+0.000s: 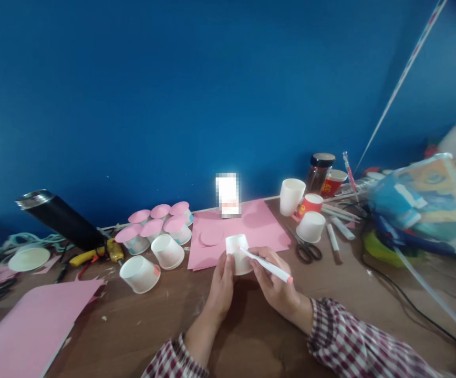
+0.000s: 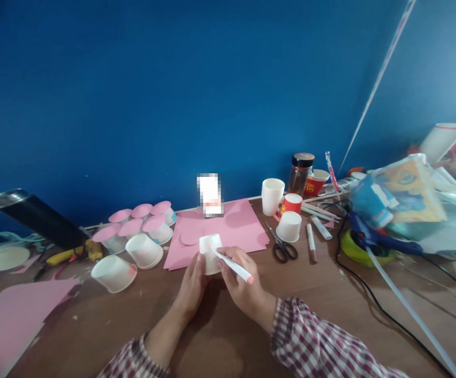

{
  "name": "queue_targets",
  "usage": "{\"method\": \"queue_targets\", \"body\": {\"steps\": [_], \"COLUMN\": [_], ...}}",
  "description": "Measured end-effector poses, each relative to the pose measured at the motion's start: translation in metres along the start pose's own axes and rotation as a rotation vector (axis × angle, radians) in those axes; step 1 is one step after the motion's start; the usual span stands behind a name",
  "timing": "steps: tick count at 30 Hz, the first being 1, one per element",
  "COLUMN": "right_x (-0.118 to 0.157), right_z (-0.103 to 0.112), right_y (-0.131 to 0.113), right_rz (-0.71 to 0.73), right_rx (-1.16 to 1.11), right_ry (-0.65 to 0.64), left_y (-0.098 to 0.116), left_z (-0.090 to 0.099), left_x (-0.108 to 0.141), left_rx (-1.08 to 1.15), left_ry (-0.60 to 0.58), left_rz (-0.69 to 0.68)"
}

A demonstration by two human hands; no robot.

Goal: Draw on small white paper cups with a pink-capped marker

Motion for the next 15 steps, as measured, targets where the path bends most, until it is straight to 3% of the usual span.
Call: {"method": "queue_targets", "body": {"steps": [15], "right_x": [-0.0009], "right_z": [0.0003], "right_y": [0.0008], "right_rz": [0.002], "right_rx": [0.039], "right_ry": [0.008], "left_y": [-0.0013], "left_z": [-0.0008], "left_x": [-0.0005], "left_rx": [0.013], "left_ry": [0.000], "left_rz": [0.012]}}
Point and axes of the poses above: each hand's wrist, its own x-axis away from the middle knuckle, its own z-axis out of the back of the hand, y = z × x, the point moved 3 cm from there along -x, towards the middle knuckle, and after that the axes turned 15 degrees about -y, right-handed, at the moved point
